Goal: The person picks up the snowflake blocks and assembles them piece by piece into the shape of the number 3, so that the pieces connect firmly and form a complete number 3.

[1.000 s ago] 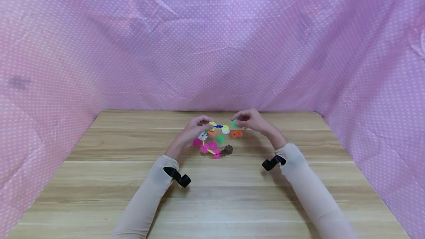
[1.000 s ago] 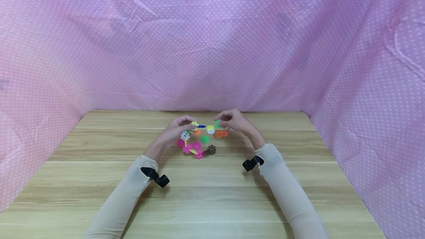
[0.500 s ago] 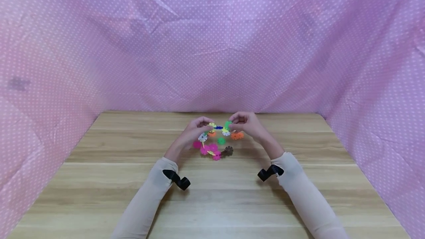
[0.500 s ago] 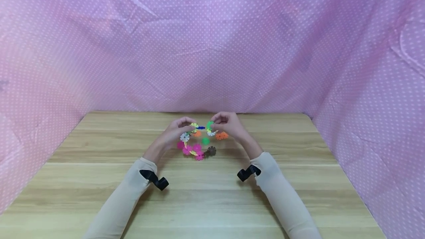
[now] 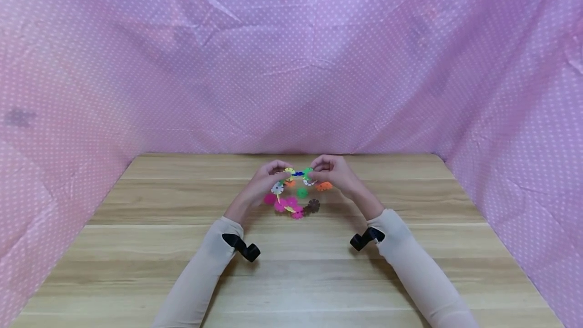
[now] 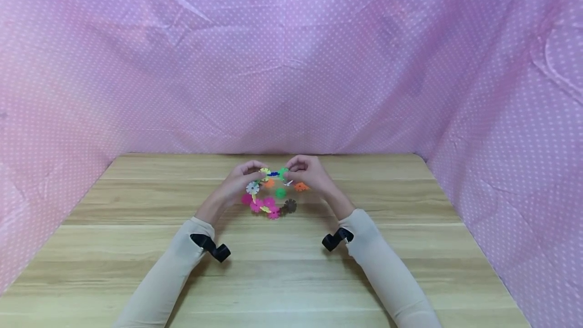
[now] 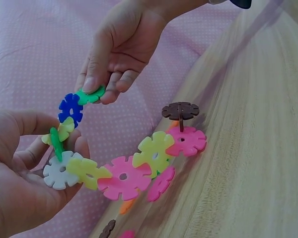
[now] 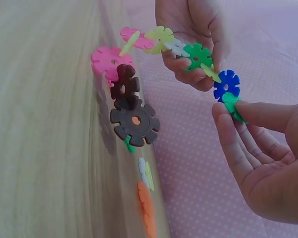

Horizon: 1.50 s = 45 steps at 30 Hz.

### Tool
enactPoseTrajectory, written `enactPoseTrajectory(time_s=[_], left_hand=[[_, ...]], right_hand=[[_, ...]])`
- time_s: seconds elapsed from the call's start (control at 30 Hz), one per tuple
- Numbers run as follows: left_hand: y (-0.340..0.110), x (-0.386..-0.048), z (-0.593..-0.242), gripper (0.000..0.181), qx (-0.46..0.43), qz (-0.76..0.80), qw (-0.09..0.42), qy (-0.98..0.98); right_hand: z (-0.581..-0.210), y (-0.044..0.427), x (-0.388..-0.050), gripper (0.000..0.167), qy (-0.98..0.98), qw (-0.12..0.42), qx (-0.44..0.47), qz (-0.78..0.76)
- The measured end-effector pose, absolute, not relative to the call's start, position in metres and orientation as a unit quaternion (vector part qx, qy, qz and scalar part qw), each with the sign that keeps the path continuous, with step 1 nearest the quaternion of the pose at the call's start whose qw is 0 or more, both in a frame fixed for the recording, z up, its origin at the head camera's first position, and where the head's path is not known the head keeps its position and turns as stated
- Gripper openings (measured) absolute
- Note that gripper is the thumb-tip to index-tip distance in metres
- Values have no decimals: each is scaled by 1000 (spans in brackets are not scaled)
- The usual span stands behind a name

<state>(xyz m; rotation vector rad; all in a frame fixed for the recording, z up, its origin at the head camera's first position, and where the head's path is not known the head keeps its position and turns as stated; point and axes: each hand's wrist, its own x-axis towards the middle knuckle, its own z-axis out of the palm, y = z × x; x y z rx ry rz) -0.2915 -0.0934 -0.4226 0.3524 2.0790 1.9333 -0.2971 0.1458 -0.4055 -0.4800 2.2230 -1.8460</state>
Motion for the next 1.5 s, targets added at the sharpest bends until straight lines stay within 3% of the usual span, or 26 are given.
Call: enactPoseTrajectory(time_s=[0.37,0.73,0.97,1.5], left_hand=[[-90,-287,-423,35,129,673,169,708],[-91,-286,-426,43,81,685,131,712],[-89,-285,-424,34,58,696,128,704],[-87,-285,-417,37,62,708,130,691]], right_hand=[[-408,140,-292,20,752,99,-162,-631],[-407,144,-294,20,746,84,-177,-637],[-403,143,-293,20,746,70,-170,-640],[-401,141,-290,19,737,51,-173,-651]])
